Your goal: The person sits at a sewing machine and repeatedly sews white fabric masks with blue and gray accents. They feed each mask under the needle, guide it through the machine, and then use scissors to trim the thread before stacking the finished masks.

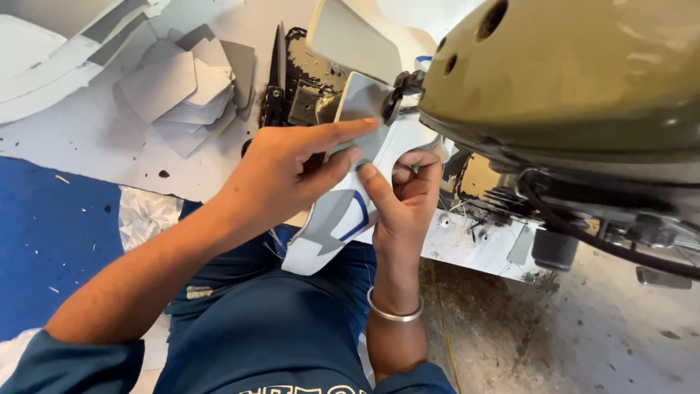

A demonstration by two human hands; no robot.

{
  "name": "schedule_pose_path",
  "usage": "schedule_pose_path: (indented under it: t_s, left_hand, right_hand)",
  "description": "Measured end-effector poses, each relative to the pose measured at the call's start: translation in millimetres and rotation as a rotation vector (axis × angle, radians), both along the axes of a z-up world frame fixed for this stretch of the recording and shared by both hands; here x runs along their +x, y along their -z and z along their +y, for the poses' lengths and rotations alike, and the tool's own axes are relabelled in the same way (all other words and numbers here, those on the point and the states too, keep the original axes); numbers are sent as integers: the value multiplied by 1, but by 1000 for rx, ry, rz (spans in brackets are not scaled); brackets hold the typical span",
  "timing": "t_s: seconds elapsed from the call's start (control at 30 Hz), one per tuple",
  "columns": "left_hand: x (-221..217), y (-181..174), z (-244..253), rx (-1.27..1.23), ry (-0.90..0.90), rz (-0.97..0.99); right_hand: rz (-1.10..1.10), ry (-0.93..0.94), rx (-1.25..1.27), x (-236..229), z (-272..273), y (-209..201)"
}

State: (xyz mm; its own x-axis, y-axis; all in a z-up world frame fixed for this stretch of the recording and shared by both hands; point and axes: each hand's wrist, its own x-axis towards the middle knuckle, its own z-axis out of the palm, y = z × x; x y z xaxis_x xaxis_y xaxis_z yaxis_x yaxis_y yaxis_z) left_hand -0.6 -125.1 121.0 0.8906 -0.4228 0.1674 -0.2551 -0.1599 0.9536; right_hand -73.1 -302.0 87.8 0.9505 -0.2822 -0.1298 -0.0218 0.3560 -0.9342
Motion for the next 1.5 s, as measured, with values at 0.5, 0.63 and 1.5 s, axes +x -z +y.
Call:
schedule_pose_path:
  t_s: [0.5,0.63,1.5]
  left_hand:
    - [34,18,-9,-57,-3,49]
    - [67,37,-13,-43,151,-163]
    - [27,63,-56,-481,-74,-17]
  right_hand:
    - [-27,112,-207,-2,-5,3]
    - [6,111,-254,9,-10,-7]
    - [-223,-128,-1708,69,-189,77]
